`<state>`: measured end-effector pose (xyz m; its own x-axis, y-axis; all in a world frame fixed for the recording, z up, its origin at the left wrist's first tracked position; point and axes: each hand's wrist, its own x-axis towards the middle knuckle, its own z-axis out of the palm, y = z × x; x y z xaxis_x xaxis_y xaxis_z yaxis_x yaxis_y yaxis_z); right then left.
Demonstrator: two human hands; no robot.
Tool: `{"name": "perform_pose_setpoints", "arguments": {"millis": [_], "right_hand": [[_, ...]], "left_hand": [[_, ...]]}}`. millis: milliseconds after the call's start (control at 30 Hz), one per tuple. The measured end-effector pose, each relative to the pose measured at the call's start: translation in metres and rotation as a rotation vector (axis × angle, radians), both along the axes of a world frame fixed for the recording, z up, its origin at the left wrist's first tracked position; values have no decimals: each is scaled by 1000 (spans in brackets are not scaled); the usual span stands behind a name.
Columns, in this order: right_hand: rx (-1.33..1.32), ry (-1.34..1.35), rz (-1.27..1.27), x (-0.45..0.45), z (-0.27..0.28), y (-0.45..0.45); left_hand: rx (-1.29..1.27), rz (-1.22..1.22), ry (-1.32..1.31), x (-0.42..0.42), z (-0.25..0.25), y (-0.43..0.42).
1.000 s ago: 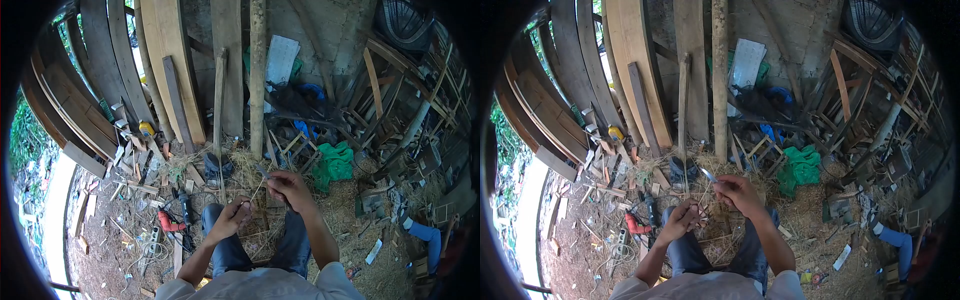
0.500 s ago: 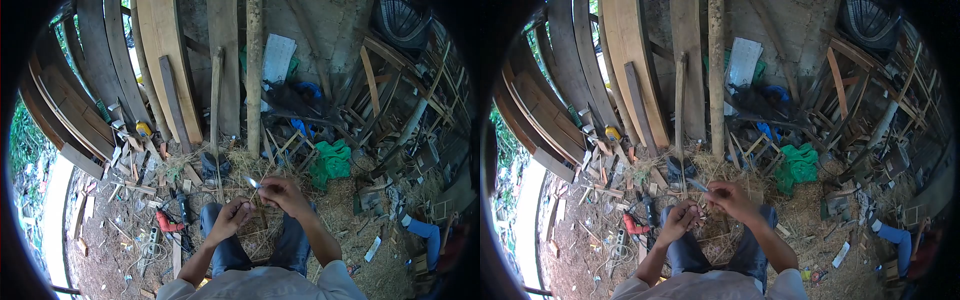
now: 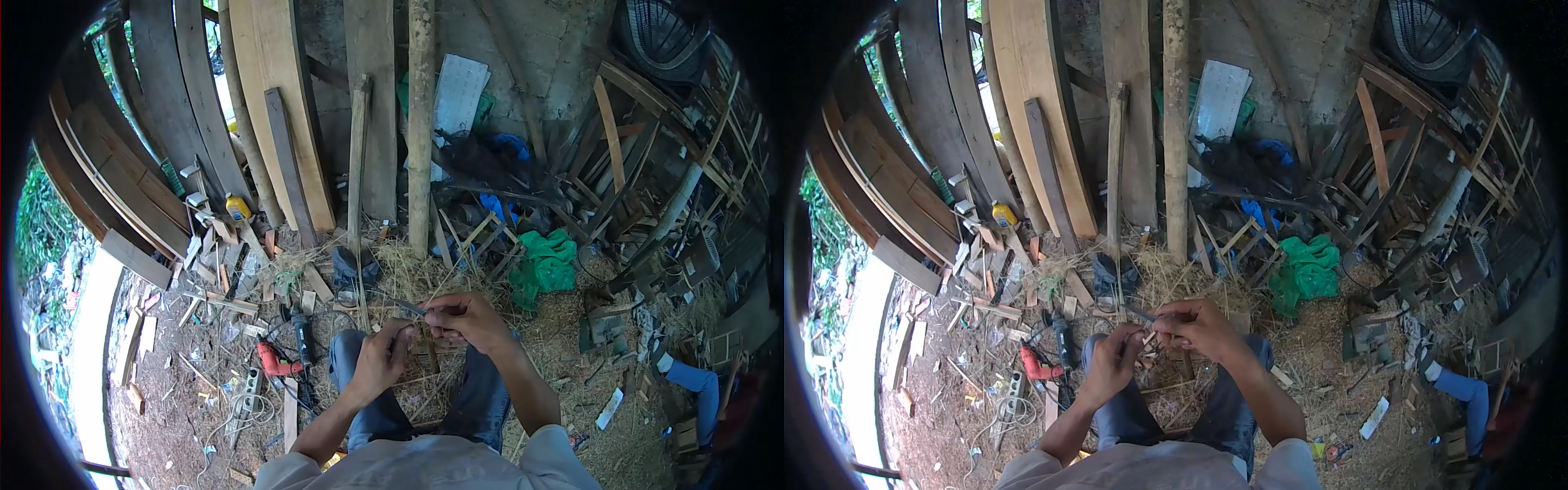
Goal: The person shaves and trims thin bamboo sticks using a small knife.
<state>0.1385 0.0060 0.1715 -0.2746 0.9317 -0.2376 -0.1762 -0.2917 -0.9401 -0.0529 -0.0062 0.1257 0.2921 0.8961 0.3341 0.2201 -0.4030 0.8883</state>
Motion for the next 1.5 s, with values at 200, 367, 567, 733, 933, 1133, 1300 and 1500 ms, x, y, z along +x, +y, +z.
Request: {"name": "perform_pose_setpoints", "arguments": {"millis": [200, 367, 567, 733, 933, 1133, 1300, 1500], "right_hand": [[123, -137, -310, 54, -21, 28], [97, -73, -259, 34, -12, 12], [13, -12, -106, -2, -21, 2], [18, 155, -262, 42, -24, 22], [122, 75, -338, 46, -23, 21], [99, -128, -406, 18, -57, 13], [101, -250, -313, -7, -83, 7], [177, -381, -244, 5, -88, 10]], "left_hand": [[98, 73, 87, -6, 1, -7], [45, 102, 115, -10, -17, -1], [158, 103, 161, -3, -7, -1], [153, 94, 161, -10, -15, -3], [-151, 31, -44, -7, -25, 15], [-517, 43, -665, 11, -35, 44], [-395, 98, -700, 32, -52, 56], [-376, 75, -653, 27, -54, 57]]}}
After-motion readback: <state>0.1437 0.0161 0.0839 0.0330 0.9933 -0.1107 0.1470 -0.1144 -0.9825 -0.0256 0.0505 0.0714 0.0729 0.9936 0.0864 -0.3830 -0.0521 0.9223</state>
